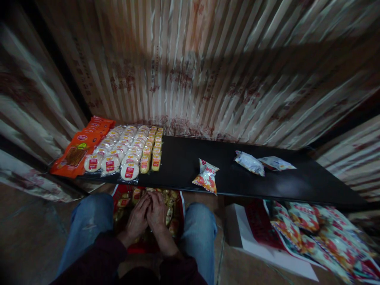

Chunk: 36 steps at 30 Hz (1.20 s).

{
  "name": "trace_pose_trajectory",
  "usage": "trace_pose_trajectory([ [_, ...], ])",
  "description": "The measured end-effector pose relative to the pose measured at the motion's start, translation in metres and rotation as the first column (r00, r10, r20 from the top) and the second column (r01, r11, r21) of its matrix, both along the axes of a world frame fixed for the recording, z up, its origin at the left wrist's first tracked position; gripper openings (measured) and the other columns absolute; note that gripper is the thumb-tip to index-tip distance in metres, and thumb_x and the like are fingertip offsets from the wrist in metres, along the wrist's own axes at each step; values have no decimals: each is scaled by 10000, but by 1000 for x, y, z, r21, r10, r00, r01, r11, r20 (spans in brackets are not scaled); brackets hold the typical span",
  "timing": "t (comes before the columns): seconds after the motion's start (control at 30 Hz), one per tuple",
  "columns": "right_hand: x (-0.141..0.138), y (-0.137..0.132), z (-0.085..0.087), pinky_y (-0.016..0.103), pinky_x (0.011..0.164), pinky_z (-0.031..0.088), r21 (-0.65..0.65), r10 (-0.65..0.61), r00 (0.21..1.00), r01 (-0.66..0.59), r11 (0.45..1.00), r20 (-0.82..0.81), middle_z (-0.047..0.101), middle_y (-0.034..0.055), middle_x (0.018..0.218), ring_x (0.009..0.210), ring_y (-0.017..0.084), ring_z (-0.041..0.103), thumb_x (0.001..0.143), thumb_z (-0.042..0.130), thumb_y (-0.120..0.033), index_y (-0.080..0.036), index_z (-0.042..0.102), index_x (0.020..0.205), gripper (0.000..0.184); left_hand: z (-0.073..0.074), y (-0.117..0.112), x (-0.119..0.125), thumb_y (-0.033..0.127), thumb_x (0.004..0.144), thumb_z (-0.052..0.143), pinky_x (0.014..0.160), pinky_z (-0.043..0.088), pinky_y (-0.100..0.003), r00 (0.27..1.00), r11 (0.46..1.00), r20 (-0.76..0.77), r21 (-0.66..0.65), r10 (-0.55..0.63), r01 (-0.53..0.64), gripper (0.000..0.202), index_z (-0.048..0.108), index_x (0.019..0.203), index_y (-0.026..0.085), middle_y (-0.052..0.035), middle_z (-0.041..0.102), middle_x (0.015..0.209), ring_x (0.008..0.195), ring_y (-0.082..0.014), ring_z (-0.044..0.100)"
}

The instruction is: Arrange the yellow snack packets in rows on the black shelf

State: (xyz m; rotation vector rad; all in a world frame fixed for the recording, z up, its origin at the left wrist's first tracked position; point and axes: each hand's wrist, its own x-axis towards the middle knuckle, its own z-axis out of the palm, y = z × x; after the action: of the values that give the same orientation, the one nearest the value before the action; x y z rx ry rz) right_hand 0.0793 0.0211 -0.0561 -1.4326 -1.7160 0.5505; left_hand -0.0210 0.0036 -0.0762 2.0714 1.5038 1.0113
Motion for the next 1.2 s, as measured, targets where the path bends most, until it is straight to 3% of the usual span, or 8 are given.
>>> trace_pose_trajectory([
  [0.13,1,0,-13,393,924,476,-95,-109,990,117,989,84,619,104,1078,1032,216,584,702,417,-31,-179,628,1097,472,-18,1,-8,41,730,389,1013,435,-415,973,965,-39,-125,226,-229,520,522,1228,114,-152,558,1276,1219,-214,496],
  [0.27,5,2,-23,402,882,505,-107,-178,977,191,976,120,626,108,1122,1028,235,605,703,436,-42,-201,619,1131,492,-27,4,-14,65,721,416,1000,434,-400,955,927,-58,-229,290,-296,508,533,1214,108,-158,581,1249,1188,-223,527],
  [0.5,4,7,-33,377,962,471,-138,-93,993,102,985,71,631,76,1184,1109,205,584,706,425,-30,-209,598,1179,534,-33,22,-6,191,790,426,1014,396,-377,958,889,55,-391,281,-238,475,483,1256,121,-169,545,1297,1218,-212,504],
  [0.7,5,8,-36,401,1009,430,-152,-33,999,40,988,43,619,89,1218,1176,202,543,743,409,-50,-180,599,1190,502,-36,32,-5,211,797,440,992,418,-395,908,852,206,-468,365,-236,407,530,1187,140,-147,582,1252,1147,-204,559],
  [0.97,5,6,-31,409,1034,387,-295,-60,997,42,955,-50,584,90,1269,1199,202,524,860,429,-250,-188,550,1249,411,-18,24,-5,117,778,392,939,467,-358,874,881,346,-441,341,-169,406,562,1146,146,-102,648,1110,1014,-160,615],
  [1.2,8,3,-21,377,1026,387,-361,-132,980,69,930,-152,593,69,1259,1178,201,540,831,490,-329,-213,552,1243,432,-11,15,1,165,773,456,1001,404,-374,818,895,475,-435,325,-103,357,598,1100,162,-98,624,1171,1098,-178,565],
])
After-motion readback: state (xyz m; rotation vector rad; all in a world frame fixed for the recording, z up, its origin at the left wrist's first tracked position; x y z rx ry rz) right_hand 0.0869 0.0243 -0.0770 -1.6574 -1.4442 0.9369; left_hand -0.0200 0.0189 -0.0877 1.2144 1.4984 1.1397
